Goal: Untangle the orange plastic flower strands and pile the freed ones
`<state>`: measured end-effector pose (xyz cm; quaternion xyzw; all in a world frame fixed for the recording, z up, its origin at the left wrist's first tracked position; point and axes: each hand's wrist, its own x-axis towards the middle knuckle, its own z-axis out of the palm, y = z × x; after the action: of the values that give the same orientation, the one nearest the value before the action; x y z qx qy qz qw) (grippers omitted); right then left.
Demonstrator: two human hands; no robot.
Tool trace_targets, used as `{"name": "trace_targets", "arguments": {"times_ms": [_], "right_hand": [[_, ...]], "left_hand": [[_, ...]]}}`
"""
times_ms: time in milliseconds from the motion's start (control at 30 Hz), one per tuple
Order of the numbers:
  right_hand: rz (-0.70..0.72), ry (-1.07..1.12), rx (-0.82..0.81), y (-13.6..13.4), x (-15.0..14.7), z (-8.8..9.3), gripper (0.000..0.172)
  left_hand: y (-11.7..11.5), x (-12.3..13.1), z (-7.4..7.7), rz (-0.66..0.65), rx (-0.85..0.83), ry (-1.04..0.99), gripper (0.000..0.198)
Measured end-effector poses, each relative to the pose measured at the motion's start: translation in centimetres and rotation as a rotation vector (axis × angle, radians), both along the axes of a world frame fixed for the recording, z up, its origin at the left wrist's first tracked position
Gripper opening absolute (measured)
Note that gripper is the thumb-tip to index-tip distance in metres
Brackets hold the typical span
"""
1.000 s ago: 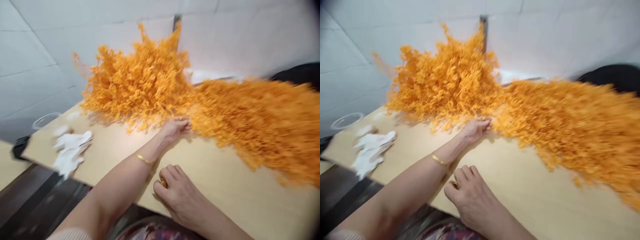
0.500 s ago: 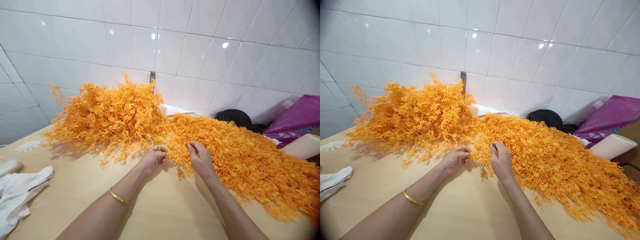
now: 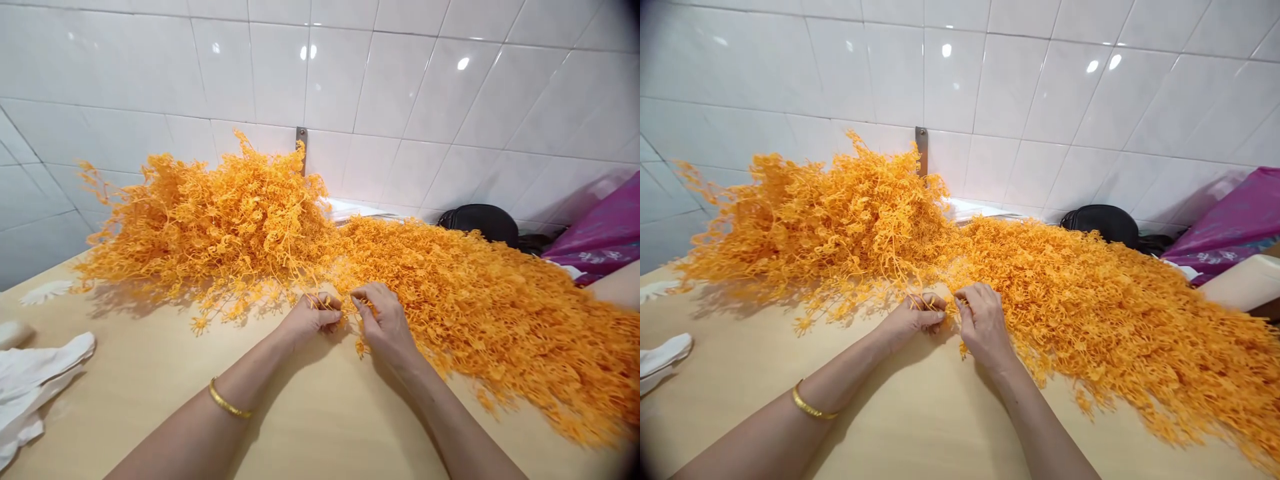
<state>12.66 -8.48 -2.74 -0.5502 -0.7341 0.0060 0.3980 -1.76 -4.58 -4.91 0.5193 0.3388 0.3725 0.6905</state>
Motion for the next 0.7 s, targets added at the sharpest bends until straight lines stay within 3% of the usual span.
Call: {"name": "trace_targets", "arguments": {"times_ms": [167, 300, 400, 500, 600, 700], "right_hand": [[-0.038, 0.219, -0.078, -0.2, 0.8, 0.0, 0.018], [-0.068, 0.257, -0.052, -0.3, 0.5, 0.1, 0.019], [-0.205, 0.338, 0.050, 0.0, 1.1, 0.3, 0.020], [-0.381, 0.590, 0.213, 0.5, 3.7, 0.6, 0.019], [-0.454, 0.818, 0.326, 0.8, 5.7, 1.1, 0.019], [-0.336, 0.761, 0.251, 0.2, 4.7, 1.6, 0.019]], "left_hand": [[-0.1, -0.2, 0.1, 0.001, 0.033, 0.041, 0.012], [-0.1, -0.4, 0.1, -0.039, -0.020, -0.007, 0.011], [-0.5, -0.5, 0.1, -0.160, -0.088, -0.053, 0.012], [-0.8, -0.7, 0.0, -0.270, -0.136, -0.091, 0.013], [-0.6, -1.0, -0.2, -0.182, -0.230, -0.233, 0.015], [0.0, -1.0, -0.2, -0.049, -0.362, -0.385, 0.015]]}}
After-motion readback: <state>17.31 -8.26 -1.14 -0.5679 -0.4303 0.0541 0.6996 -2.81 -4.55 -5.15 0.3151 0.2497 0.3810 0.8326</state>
